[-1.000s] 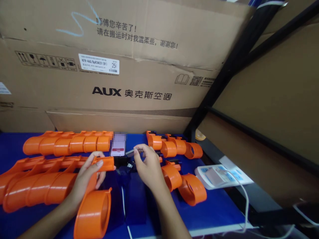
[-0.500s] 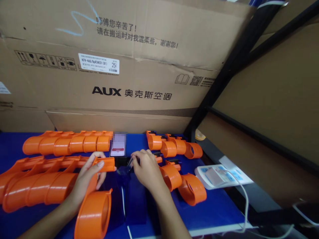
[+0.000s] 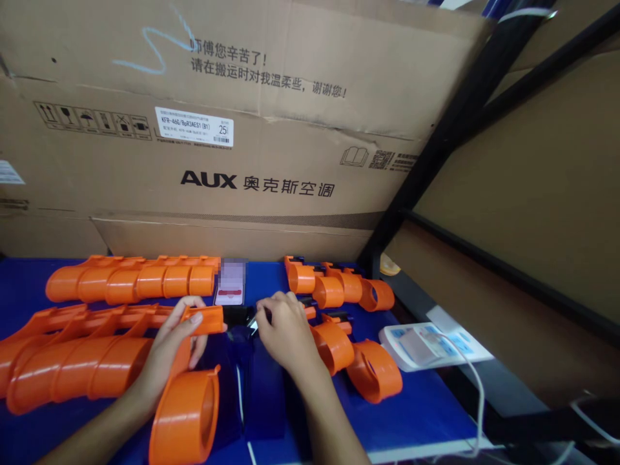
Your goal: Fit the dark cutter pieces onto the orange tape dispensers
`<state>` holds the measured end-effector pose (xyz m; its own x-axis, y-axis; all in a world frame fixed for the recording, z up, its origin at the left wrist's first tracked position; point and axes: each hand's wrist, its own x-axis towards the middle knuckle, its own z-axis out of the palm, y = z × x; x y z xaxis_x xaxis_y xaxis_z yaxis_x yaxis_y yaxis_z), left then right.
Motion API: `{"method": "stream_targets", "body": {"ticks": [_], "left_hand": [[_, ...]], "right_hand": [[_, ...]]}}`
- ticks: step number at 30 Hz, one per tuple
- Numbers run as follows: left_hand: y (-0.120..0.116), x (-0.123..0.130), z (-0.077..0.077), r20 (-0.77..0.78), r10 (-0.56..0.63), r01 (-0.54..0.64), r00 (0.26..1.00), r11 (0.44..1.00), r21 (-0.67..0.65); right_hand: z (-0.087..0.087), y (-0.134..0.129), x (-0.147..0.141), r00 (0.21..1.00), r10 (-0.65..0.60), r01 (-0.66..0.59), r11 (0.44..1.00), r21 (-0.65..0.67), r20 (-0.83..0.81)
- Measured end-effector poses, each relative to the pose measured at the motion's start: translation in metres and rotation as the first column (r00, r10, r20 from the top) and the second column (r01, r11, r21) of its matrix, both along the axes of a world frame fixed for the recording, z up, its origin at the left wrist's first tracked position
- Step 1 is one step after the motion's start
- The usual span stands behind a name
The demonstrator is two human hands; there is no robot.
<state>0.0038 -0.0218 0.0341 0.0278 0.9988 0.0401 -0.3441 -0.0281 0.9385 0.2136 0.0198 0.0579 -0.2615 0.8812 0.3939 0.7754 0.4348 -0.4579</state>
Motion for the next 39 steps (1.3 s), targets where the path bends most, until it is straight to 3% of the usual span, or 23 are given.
{"method": "stream_targets", "body": {"ticks": [2,5,9,12,16,20,24,27,31,39], "left_hand": [[-0.001,0.001,0.002,0.003,0.064,-0.064,0.998,0.998,-0.015],[0.0,0.002,0.005,0.047,0.191,-0.19,0.98,0.981,-0.029],[0.003,0.003,0.006,0.15,0.338,-0.339,0.929,0.941,-0.018],[0.005,0.003,0.006,0.199,0.36,-0.36,0.912,0.932,-0.036],[0.007,0.002,0.006,0.259,0.258,-0.263,0.931,0.965,-0.013],[0.008,0.002,0.005,0.27,0.168,-0.185,0.948,0.982,0.04],[0.005,0.001,0.004,0.155,0.132,-0.143,0.979,0.988,0.062],[0.003,0.0,0.003,0.116,0.114,-0.124,0.987,0.989,0.082],[0.002,-0.001,0.003,0.109,0.097,-0.108,0.989,0.989,0.103],[0.001,0.0,0.003,0.063,0.081,-0.087,0.995,0.99,0.109]], "right_hand": [[0.007,-0.003,-0.002,0.995,0.043,-0.038,0.998,0.053,-0.095],[0.019,-0.013,-0.005,0.949,0.222,-0.2,0.973,0.115,-0.224],[0.027,-0.026,-0.008,0.796,0.532,-0.499,0.847,0.183,-0.289],[0.024,-0.031,-0.01,0.774,0.582,-0.538,0.812,0.225,-0.249],[0.016,-0.033,-0.012,0.887,0.402,-0.344,0.903,0.257,-0.226],[0.013,-0.024,-0.01,0.946,0.182,-0.111,0.959,0.26,-0.267],[0.009,-0.006,-0.003,0.935,-0.102,0.182,0.96,0.212,-0.339],[0.004,0.005,0.002,0.917,-0.288,0.339,0.927,0.159,-0.276],[-0.003,0.011,0.001,0.919,-0.379,0.392,0.909,0.142,-0.113],[-0.004,0.017,-0.012,0.904,-0.42,0.406,0.902,0.147,0.083]]}}
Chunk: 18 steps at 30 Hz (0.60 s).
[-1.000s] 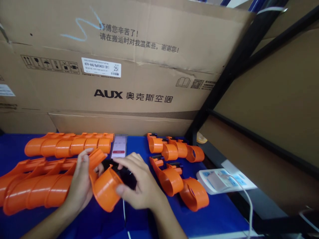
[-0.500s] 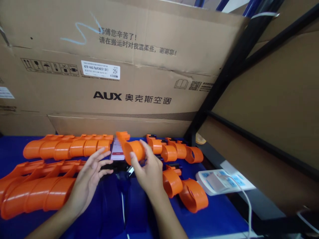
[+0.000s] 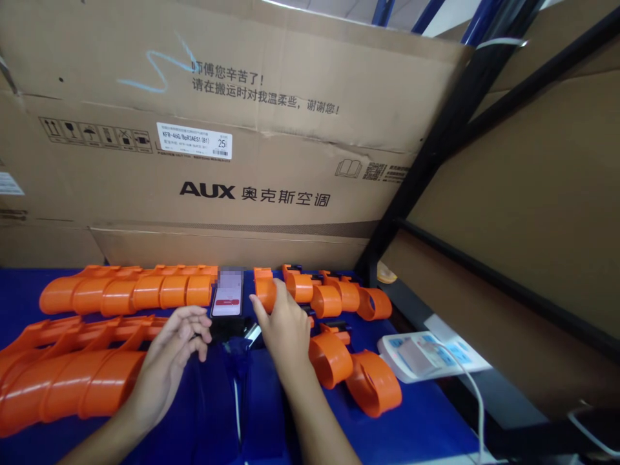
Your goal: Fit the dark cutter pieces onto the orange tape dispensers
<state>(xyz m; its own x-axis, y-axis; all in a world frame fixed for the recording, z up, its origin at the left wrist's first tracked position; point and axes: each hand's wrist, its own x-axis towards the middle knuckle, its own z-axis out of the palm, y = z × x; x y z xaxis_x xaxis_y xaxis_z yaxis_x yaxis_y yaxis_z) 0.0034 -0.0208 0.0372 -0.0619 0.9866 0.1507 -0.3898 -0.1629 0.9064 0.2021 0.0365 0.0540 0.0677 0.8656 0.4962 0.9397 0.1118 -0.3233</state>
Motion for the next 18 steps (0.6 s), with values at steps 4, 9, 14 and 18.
{"method": "stream_targets", "body": {"ticks": [4,9,14,18], "left_hand": [[0.0,-0.001,-0.002,-0.021,-0.004,0.004,1.0,1.0,-0.008],[-0.002,-0.004,-0.006,-0.112,0.011,-0.012,0.994,1.0,-0.01],[-0.002,-0.004,-0.007,-0.125,-0.009,0.008,0.992,1.0,-0.009],[-0.002,-0.003,-0.009,-0.143,-0.032,0.027,0.989,0.999,-0.034]], "right_hand": [[-0.001,0.005,-0.001,1.0,0.016,-0.015,0.999,-0.046,0.019],[-0.005,0.007,-0.001,0.996,0.073,-0.076,0.994,-0.074,-0.043],[-0.004,0.007,0.001,0.989,0.073,-0.074,0.997,-0.003,-0.133],[0.001,0.014,0.009,0.99,0.059,-0.033,0.98,0.194,-0.13]]}}
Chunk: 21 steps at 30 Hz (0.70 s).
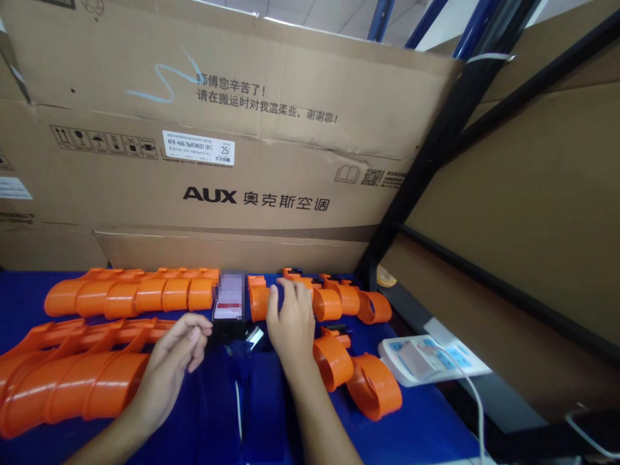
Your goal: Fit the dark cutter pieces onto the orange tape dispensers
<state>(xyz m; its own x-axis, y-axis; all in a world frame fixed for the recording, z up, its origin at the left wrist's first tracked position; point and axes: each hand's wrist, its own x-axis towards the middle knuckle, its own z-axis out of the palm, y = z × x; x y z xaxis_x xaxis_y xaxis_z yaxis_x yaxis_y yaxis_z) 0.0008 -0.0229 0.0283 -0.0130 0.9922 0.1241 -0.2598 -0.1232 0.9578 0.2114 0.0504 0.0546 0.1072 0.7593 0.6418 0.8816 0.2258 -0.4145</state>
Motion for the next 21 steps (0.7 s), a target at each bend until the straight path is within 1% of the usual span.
{"method": "stream_targets", "body": {"ticks": [2,5,7,9,12,16,18,21], "left_hand": [[-0.001,0.001,0.0,-0.004,-0.009,0.009,1.0,1.0,-0.015],[-0.002,0.002,0.002,-0.021,-0.015,0.015,1.0,1.0,-0.005],[-0.002,0.002,0.004,-0.037,-0.016,0.017,0.999,1.0,0.016],[-0.003,0.002,0.006,-0.048,-0.023,0.024,0.999,0.999,0.029],[-0.004,0.001,0.007,-0.054,-0.041,0.042,0.998,0.999,0.03],[-0.004,0.002,0.006,-0.063,-0.057,0.058,0.996,0.998,0.02],[-0.004,0.002,0.006,-0.074,-0.054,0.055,0.996,0.998,0.022],[-0.004,0.002,0.005,-0.092,-0.06,0.062,0.994,0.998,0.029]], "right_hand": [[0.002,0.005,0.005,0.995,-0.073,0.071,0.997,0.031,0.068],[0.003,0.009,0.013,0.956,-0.181,0.195,0.98,-0.04,0.23],[0.004,0.01,0.017,0.919,-0.199,0.249,0.962,-0.11,0.34],[0.005,0.01,0.019,0.887,-0.2,0.289,0.944,-0.162,0.416],[0.008,0.01,0.02,0.871,-0.218,0.34,0.914,-0.222,0.44],[0.012,0.011,0.019,0.902,-0.224,0.351,0.878,-0.325,0.37],[0.014,0.011,0.018,0.908,-0.236,0.357,0.868,-0.345,0.346],[0.016,0.009,0.015,0.886,-0.239,0.383,0.861,-0.336,0.397]]}}
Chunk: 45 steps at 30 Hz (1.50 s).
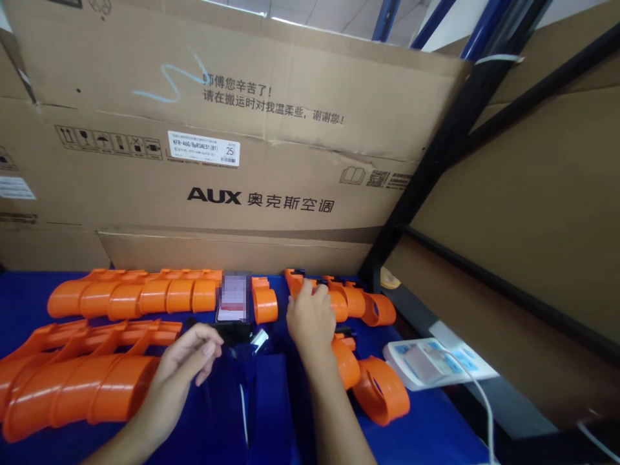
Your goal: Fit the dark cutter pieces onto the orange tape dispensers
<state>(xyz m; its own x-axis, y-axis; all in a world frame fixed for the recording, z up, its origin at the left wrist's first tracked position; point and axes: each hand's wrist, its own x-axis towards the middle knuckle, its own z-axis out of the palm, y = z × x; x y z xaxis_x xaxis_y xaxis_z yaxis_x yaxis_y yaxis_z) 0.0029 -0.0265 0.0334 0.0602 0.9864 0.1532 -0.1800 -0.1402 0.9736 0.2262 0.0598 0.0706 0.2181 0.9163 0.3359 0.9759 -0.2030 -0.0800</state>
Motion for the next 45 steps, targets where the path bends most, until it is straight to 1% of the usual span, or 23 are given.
{"method": "stream_targets", "body": {"ticks": [3,6,10,13,15,16,18,21,25,28,30,32,34,35,37,39,41,43,45], "left_hand": [[0.0,-0.001,-0.001,-0.009,-0.006,0.006,1.0,1.0,0.004],[0.0,-0.002,-0.002,-0.012,-0.007,0.007,1.0,1.0,-0.001],[-0.001,-0.002,-0.003,-0.009,-0.013,0.013,1.0,1.0,-0.004],[-0.002,-0.001,-0.002,-0.015,-0.03,0.03,0.999,1.0,-0.008],[-0.003,0.0,-0.001,-0.024,-0.03,0.03,0.999,0.999,-0.011],[-0.003,0.0,0.0,-0.028,-0.027,0.026,0.999,1.0,-0.011],[-0.002,0.0,0.001,-0.031,-0.017,0.016,0.999,1.0,-0.012],[-0.002,0.0,0.002,-0.033,-0.008,0.008,0.999,1.0,-0.019],[-0.002,-0.001,0.0,-0.033,-0.017,0.016,0.999,1.0,-0.021],[-0.002,-0.001,-0.001,-0.033,-0.021,0.02,0.999,1.0,-0.023],[-0.001,-0.001,-0.001,-0.029,-0.018,0.018,0.999,1.0,-0.019],[0.001,-0.001,-0.001,-0.019,0.002,-0.002,1.0,1.0,-0.004],[0.003,-0.001,-0.001,0.01,0.037,-0.037,0.999,0.999,0.016],[0.004,0.0,-0.001,0.029,0.053,-0.054,0.998,0.998,0.024],[0.004,0.0,-0.001,0.073,0.075,-0.079,0.995,0.996,0.048],[0.004,0.0,-0.002,0.106,0.084,-0.092,0.991,0.993,0.075],[0.003,0.0,-0.002,0.145,0.066,-0.08,0.987,0.992,0.094],[0.005,0.001,0.0,0.194,0.049,-0.069,0.98,0.993,0.097],[0.01,0.003,0.004,0.253,0.076,-0.097,0.964,0.993,0.074]], "right_hand": [[0.001,-0.002,-0.004,0.996,0.003,-0.004,1.0,0.013,0.088],[-0.001,-0.002,-0.007,0.994,0.013,-0.016,0.999,0.036,0.104],[-0.003,0.0,-0.007,0.999,0.008,-0.008,1.0,-0.014,0.04],[-0.001,-0.001,-0.008,0.998,-0.013,0.008,0.996,-0.084,-0.056],[0.0,-0.002,-0.008,0.993,-0.018,0.009,0.996,-0.087,-0.113],[0.0,-0.002,-0.008,0.991,-0.013,0.005,0.998,-0.061,-0.13],[-0.001,-0.002,-0.008,0.988,0.016,-0.011,0.999,0.034,-0.151],[-0.002,-0.001,-0.006,0.978,0.099,-0.059,0.976,0.209,-0.185],[0.001,-0.005,-0.006,0.941,0.218,-0.096,0.904,0.417,-0.257],[0.004,-0.011,-0.006,0.902,0.318,-0.115,0.828,0.549,-0.291],[0.005,-0.017,-0.004,0.857,0.412,-0.137,0.761,0.635,-0.309],[0.004,-0.025,-0.002,0.8,0.513,-0.162,0.682,0.713,-0.309],[0.002,-0.036,-0.003,0.755,0.603,-0.211,0.594,0.777,-0.256],[0.002,-0.043,-0.004,0.728,0.652,-0.25,0.541,0.803,-0.212],[0.003,-0.055,-0.009,0.66,0.741,-0.349,0.446,0.824,-0.122],[0.004,-0.065,-0.016,0.577,0.815,-0.464,0.376,0.802,-0.048],[0.004,-0.072,-0.024,0.515,0.857,-0.55,0.34,0.763,-0.01],[0.003,-0.077,-0.03,0.496,0.868,-0.591,0.338,0.733,0.001],[0.001,-0.079,-0.034,0.48,0.877,-0.627,0.342,0.7,0.001]]}}
